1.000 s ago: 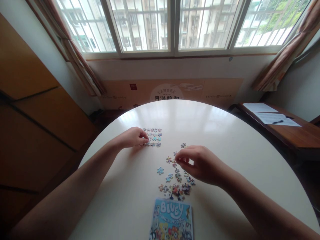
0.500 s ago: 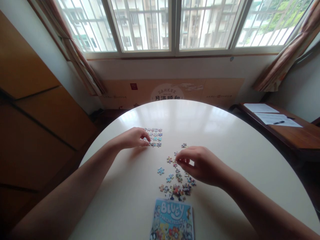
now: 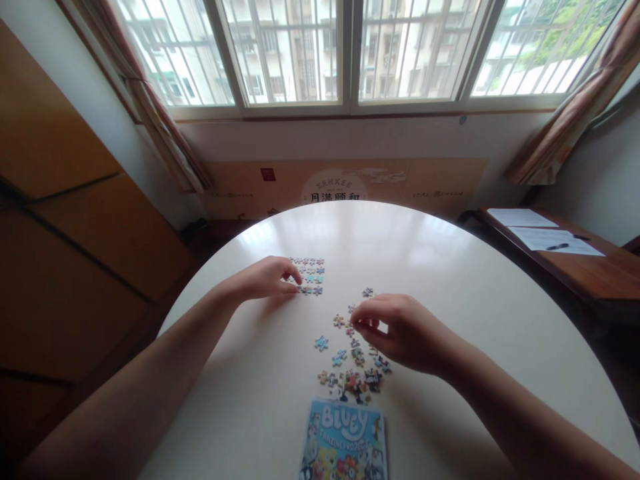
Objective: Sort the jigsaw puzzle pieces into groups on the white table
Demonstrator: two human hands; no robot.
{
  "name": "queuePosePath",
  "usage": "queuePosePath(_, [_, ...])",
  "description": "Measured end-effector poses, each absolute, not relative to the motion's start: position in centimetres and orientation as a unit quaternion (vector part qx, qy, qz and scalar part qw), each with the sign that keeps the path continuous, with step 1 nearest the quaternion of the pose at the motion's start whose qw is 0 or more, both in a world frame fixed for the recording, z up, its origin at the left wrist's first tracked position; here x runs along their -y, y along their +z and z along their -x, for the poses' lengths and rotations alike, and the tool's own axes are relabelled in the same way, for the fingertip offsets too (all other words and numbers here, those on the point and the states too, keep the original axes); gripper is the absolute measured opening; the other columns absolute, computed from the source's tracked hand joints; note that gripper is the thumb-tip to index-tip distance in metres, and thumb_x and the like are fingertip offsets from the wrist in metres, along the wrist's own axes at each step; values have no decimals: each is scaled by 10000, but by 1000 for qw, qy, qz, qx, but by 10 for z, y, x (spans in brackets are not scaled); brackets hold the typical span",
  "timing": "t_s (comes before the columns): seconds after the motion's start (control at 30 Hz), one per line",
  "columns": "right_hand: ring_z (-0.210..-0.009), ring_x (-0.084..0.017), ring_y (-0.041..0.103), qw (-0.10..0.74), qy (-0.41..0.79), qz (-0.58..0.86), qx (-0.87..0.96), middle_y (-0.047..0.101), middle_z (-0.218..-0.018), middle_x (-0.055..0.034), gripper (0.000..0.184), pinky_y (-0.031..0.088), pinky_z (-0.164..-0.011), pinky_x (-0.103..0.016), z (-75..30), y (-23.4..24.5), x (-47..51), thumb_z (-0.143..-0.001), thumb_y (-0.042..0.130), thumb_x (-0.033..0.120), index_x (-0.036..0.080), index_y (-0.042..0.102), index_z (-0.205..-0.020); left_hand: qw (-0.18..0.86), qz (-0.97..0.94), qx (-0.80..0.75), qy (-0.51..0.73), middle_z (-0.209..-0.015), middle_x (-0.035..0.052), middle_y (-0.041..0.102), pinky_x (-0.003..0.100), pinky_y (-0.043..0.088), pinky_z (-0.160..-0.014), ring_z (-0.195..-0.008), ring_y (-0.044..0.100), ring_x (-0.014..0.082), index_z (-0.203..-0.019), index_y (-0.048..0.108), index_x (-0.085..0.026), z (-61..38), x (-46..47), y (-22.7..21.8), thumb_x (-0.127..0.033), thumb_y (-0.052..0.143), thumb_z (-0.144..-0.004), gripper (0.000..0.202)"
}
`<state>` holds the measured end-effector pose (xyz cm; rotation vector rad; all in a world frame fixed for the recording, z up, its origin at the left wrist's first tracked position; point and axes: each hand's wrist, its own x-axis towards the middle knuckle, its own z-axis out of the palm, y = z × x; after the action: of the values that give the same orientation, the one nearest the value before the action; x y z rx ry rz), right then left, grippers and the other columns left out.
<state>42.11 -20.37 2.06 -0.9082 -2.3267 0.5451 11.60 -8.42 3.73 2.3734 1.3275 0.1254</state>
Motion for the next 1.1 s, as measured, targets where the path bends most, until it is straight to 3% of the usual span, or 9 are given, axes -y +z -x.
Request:
queuePosePath(0.2, [-677,-107,613,284,209,343,870,690,-771,-4,118,490,-640,-246,-423,16,203,-921,595,170,200,709,-934,163,-833,-523,74,-848,35,675,265,415,-643,-719,585,165,-903,794,-212,-101,81,50,-365,654,-752,256])
queuePosePath(0.5, [-665,-119,618,279,202,340,875,695,-769,-21,126,502,-618,-257,-422,17,203,-936,585,200,190,710,-937,169,-834,-525,-8,-842,34,685,267,367,-590,-708,567,168,-847,769,-220,-101,81,48,-350,699,-704,206])
queuePosePath(0.83, [-665,-111,615,283,206,339,873,691,-764,-13,119,496,-621,-248,-422,18,204,-930,587,184,190,706,-926,196,-824,-530,-20,-858,22,735,272,380,-611,-700,591,164,-878,800,-235,-102,80,47,-284,675,-710,215])
queuePosePath(1.1, [-662,-117,619,278,198,336,878,694,-771,-22,130,502,-613,-256,-423,17,203,-947,579,213,191,706,-929,170,-833,-526,14,-812,22,675,266,380,-606,-671,568,158,-944,792,-225,-97,84,58,-338,635,-775,257])
